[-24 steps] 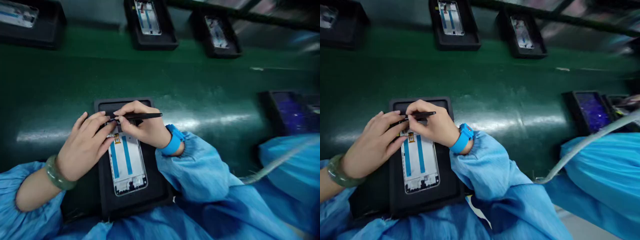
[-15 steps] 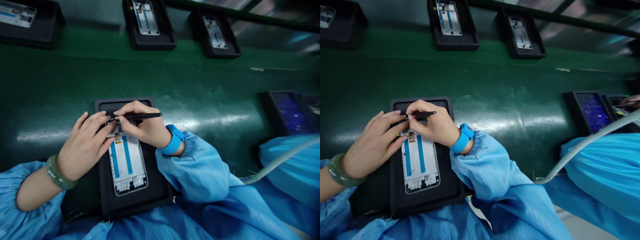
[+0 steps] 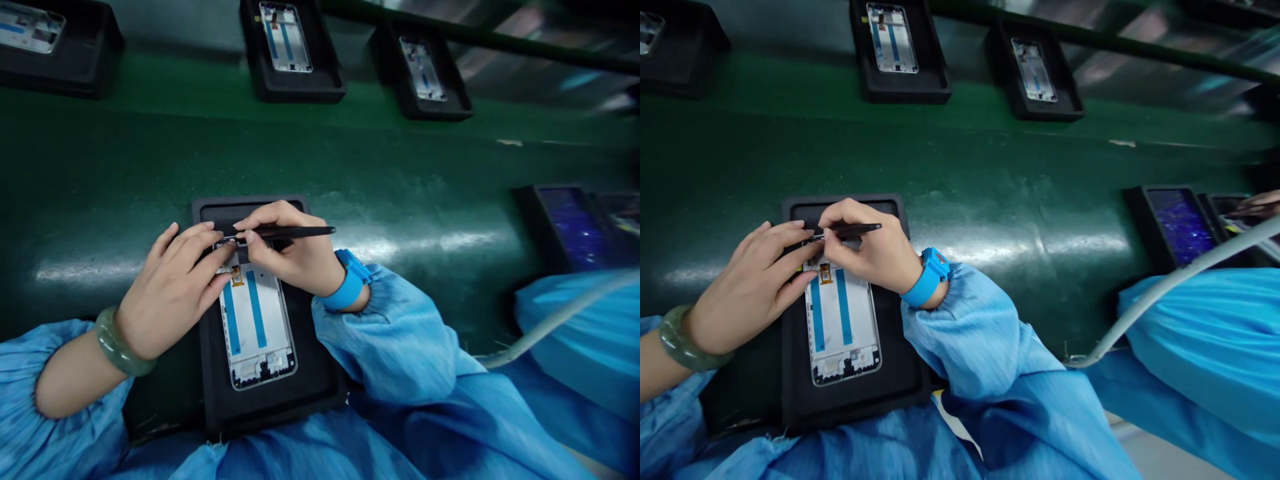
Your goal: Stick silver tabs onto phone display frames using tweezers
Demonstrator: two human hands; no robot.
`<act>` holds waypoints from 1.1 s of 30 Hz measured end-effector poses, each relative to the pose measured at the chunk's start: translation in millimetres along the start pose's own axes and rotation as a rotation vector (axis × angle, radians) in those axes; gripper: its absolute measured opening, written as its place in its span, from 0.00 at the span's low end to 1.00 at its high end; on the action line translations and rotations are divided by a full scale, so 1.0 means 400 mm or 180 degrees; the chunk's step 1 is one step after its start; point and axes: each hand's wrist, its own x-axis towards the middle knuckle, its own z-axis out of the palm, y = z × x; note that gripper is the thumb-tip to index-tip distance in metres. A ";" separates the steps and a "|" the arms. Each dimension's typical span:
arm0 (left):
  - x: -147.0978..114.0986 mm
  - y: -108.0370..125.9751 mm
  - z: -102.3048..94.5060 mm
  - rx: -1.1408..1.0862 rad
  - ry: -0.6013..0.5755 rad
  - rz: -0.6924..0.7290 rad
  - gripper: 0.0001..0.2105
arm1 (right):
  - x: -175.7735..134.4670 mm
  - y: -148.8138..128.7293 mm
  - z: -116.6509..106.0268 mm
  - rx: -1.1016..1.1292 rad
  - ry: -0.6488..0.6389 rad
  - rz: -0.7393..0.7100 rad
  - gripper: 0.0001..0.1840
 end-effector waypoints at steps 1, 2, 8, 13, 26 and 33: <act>0.001 0.000 0.001 -0.0013 0.0011 0.0001 0.16 | 0.000 0.000 -0.001 -0.0026 0.0025 -0.0012 0.05; 0.002 0.000 0.003 -0.0026 0.0024 0.0006 0.16 | -0.001 0.001 -0.002 -0.0070 0.0025 -0.0045 0.05; 0.005 0.002 0.006 -0.0116 0.0017 0.0036 0.17 | -0.002 0.002 -0.005 -0.0360 -0.0025 -0.0216 0.05; 0.005 0.010 0.003 -0.0165 -0.0110 -0.0025 0.20 | 0.002 0.005 -0.008 -0.0486 0.0000 -0.0292 0.06; 0.014 0.013 0.005 -0.0229 -0.0173 -0.0081 0.20 | 0.016 -0.029 -0.002 -0.1102 -0.0264 0.0046 0.05; 0.012 0.009 0.015 -0.0203 -0.0134 -0.0051 0.21 | 0.003 0.000 0.003 -0.0673 0.0092 0.0134 0.05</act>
